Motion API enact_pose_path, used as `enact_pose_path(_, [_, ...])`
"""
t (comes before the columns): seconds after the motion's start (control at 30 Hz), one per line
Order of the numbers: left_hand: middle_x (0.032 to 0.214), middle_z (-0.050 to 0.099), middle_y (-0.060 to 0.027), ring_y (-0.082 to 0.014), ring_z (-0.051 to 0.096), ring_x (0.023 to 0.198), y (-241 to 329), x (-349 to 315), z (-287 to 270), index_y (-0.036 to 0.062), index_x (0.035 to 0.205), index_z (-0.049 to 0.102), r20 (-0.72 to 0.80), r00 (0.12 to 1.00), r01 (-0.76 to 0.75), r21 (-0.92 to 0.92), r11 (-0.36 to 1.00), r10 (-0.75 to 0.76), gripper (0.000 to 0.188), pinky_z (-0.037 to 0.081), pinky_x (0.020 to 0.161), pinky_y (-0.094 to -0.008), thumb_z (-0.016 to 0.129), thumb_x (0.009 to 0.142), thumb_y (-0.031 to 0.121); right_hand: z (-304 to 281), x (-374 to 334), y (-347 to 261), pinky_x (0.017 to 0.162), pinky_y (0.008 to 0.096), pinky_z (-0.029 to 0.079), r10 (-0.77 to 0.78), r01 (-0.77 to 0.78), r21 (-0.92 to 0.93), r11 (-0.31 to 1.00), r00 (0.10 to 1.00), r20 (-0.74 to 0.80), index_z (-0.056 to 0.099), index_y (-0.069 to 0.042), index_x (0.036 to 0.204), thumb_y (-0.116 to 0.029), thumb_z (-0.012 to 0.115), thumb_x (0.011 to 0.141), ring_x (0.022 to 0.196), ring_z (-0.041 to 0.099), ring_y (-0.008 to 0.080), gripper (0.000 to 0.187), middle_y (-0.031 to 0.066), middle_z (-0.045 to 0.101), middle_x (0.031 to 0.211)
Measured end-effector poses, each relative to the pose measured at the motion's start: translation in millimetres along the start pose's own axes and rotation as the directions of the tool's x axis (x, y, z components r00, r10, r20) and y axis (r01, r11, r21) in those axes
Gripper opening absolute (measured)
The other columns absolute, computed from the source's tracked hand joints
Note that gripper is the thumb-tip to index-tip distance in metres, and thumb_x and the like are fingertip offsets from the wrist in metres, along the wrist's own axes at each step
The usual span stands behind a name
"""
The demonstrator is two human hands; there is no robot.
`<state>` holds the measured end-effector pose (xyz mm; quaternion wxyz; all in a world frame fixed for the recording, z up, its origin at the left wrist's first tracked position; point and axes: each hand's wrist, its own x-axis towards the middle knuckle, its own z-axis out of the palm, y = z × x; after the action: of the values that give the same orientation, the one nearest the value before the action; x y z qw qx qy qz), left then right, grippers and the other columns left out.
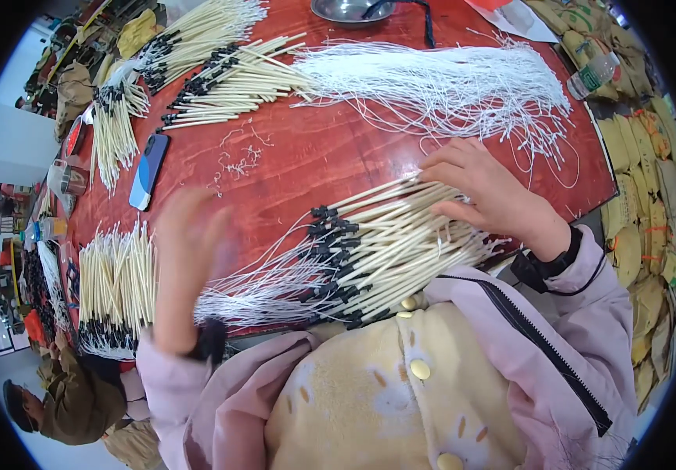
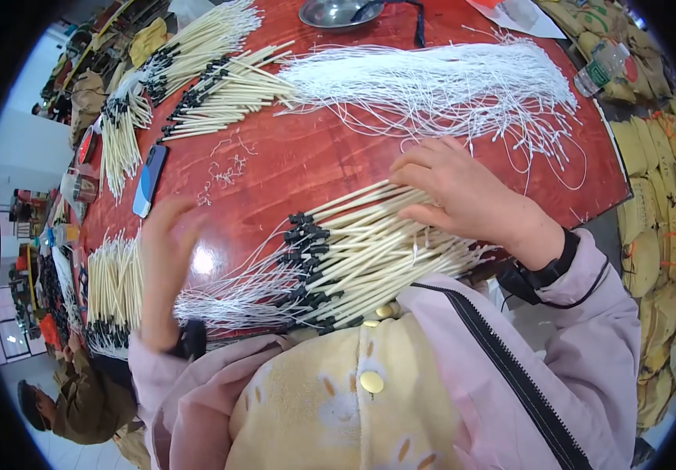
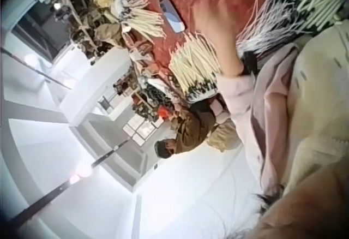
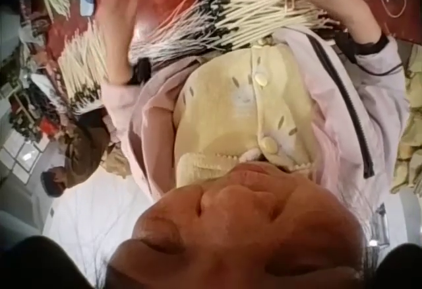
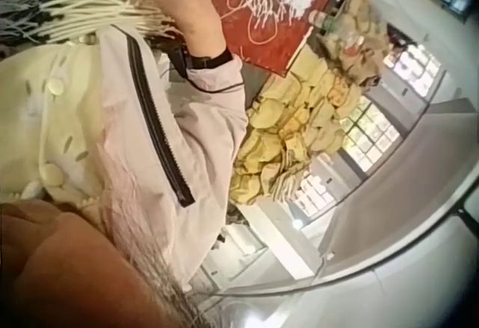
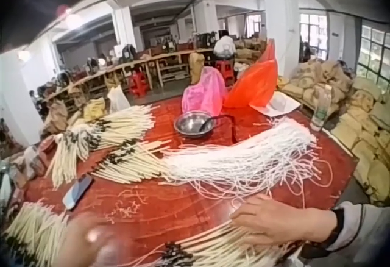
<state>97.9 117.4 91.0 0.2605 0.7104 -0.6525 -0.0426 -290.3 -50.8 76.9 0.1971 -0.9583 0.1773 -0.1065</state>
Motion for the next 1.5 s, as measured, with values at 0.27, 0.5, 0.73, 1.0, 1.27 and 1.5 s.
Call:
enact_pose_path(0.27, [0.105,0.059,-0.0150,-0.0365,0.066,0.096,63,139,164,0.0044,0.105,0.060,0.310,0.828,-0.463,-0.091,0.882,0.467,0.018,0.054,0.080,-0.0464,0.066,0.090,0.013,9,26,3,0.101,0.0447,0.042,0.014,-0.014,-0.005,1.000,0.998,-0.053,0.063,-0.004,0.119,-0.020,0.079,0.080,0.115,0.056,0.0324,0.045,0.0112,0.061,0.125])
enact_pose_path(0.5, [0.097,0.064,-0.0192,-0.0358,0.071,0.080,59,105,157,0.0021,0.094,0.060,0.321,0.856,-0.439,0.042,0.897,0.404,0.010,0.058,0.066,-0.0464,0.055,0.092,0.010,20,23,19,0.103,0.0445,0.042,0.032,-0.031,0.019,0.999,0.999,-0.012,0.061,-0.003,0.129,-0.017,0.078,0.081,0.118,0.056,0.0335,0.053,0.0134,0.060,0.131])
enact_pose_path(0.73, [0.085,0.068,-0.0178,-0.0408,0.067,0.076,31,58,122,0.0048,0.094,0.058,0.299,0.948,-0.160,0.151,0.975,0.110,0.012,0.053,0.065,-0.0523,0.061,0.095,0.016,35,57,17,0.105,0.0444,0.042,0.001,-0.004,-0.062,0.998,0.999,-0.048,0.055,-0.002,0.141,-0.019,0.076,0.085,0.122,0.053,0.0346,0.062,0.0148,0.054,0.143])
enact_pose_path(1.0, [0.085,0.068,-0.0192,-0.0429,0.066,0.078,1,15,89,0.0040,0.093,0.059,0.195,0.979,0.018,0.169,0.985,-0.051,0.012,0.052,0.068,-0.0515,0.063,0.094,0.016,52,75,21,0.110,0.0447,0.038,-0.014,0.036,-0.269,0.962,0.996,0.082,0.052,0.005,0.142,-0.039,0.072,0.086,0.128,0.048,0.0342,0.074,0.0149,0.048,0.151])
enact_pose_path(1.27, [0.073,0.063,-0.0139,-0.0287,0.065,0.068,-55,-23,65,0.0010,0.090,0.062,0.098,0.942,0.333,-0.173,0.927,-0.320,0.010,0.050,0.062,-0.0406,0.063,0.094,0.010,47,77,16,0.113,0.0445,0.036,-0.024,0.074,-0.254,0.964,0.981,0.192,0.055,0.010,0.136,-0.047,0.070,0.084,0.132,0.045,0.0346,0.079,0.0152,0.047,0.153])
enact_pose_path(1.5, [0.077,0.066,-0.0149,-0.0382,0.064,0.072,-72,-45,48,0.0006,0.089,0.063,0.246,0.781,0.624,-0.324,0.711,-0.574,0.014,0.051,0.066,-0.0393,0.069,0.090,0.013,45,76,20,0.113,0.0450,0.036,-0.026,0.069,-0.221,0.973,0.981,0.191,0.056,0.009,0.137,-0.047,0.071,0.083,0.132,0.045,0.0353,0.079,0.0154,0.047,0.153])
